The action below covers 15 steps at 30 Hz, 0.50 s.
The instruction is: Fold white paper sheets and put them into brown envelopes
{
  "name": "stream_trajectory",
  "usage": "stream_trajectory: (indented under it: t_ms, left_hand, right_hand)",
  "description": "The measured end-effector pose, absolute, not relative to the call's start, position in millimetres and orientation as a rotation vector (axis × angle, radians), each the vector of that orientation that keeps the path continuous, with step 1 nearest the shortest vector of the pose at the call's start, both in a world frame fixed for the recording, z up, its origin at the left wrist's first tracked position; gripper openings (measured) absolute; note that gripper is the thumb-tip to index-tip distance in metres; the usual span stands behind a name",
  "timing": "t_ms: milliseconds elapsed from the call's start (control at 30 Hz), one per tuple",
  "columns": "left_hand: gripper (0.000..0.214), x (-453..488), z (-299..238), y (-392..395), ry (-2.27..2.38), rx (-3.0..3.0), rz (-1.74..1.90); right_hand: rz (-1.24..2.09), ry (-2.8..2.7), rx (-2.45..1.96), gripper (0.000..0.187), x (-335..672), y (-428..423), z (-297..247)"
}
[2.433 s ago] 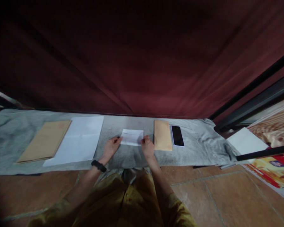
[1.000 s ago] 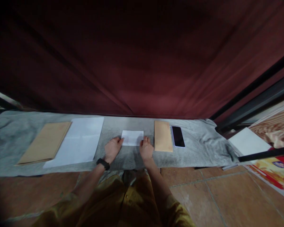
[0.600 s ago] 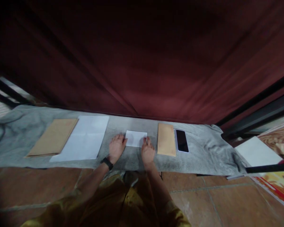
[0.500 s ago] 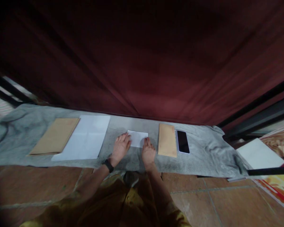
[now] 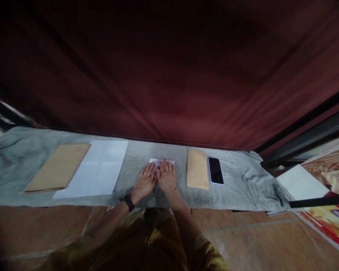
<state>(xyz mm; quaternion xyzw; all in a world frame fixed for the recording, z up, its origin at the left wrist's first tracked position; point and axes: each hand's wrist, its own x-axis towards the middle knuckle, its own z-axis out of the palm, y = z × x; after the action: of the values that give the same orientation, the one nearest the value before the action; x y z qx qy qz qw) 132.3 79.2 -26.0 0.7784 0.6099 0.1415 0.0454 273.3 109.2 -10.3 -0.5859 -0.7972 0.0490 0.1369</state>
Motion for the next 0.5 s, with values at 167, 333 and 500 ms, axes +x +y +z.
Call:
stream_trajectory:
  t_ms: [167,333,500]
  left_hand:
    - [0.055,130,-31,78,1.898,2.347,0.457]
    - [0.061,131,-36,77,2.061,2.236,0.439]
    - [0.062,135,-35,83,2.201,2.127,0.448]
  right_hand:
    - [0.074,-2.279,-1.749,0.050,279,107,-33]
    - [0.009,-2.184,-1.826,0.054,286,104,-41]
    - [-0.034,-2.147,-1.823,0.055,285,102,-44]
